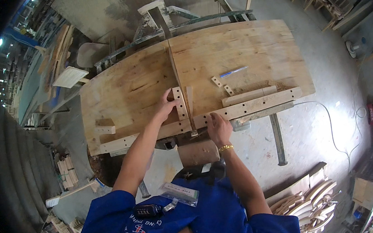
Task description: The person marks small wooden blocks with a pen, then uses a drill press to drill holes into them. The person handles the blocks one at a time, aligning them under the drill and operating the machine to create holes.
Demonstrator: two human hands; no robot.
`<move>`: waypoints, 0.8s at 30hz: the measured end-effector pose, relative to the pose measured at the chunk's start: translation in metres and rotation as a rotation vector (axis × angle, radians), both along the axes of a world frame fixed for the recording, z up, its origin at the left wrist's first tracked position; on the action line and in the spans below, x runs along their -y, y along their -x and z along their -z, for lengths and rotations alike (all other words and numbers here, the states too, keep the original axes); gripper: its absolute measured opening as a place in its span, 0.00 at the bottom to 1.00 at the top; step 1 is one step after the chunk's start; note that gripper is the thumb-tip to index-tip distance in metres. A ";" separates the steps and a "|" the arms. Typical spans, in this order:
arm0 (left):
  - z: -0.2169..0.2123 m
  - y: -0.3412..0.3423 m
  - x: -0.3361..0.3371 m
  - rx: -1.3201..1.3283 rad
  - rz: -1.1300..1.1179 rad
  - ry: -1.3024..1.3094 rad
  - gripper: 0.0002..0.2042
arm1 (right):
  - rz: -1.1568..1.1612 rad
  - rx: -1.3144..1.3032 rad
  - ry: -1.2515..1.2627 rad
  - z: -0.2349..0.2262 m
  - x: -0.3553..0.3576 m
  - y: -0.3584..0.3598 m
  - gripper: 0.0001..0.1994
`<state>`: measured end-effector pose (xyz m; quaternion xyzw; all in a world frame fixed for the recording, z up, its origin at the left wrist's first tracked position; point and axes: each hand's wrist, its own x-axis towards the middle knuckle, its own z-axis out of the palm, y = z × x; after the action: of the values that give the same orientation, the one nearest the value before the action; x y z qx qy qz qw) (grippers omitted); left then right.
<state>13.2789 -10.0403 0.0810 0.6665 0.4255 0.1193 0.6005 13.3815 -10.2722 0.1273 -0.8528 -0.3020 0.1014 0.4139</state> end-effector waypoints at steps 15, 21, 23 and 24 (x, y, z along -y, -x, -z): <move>-0.004 -0.003 0.009 -0.094 -0.018 -0.107 0.38 | -0.362 0.053 0.428 0.017 -0.121 -0.058 0.11; -0.017 -0.009 0.001 -0.073 -0.012 0.091 0.36 | -0.422 0.089 0.345 0.016 -0.114 -0.077 0.10; -0.021 -0.009 0.001 -0.059 -0.026 0.129 0.36 | -0.435 0.135 0.324 0.011 -0.114 -0.081 0.08; -0.022 -0.010 0.001 -0.059 -0.020 0.128 0.35 | -0.425 0.133 0.302 0.009 -0.112 -0.080 0.08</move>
<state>13.2889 -10.0414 0.1031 0.6254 0.4566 0.0781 0.6279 13.4616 -10.1599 0.1187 -0.8270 -0.4823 0.1739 0.2305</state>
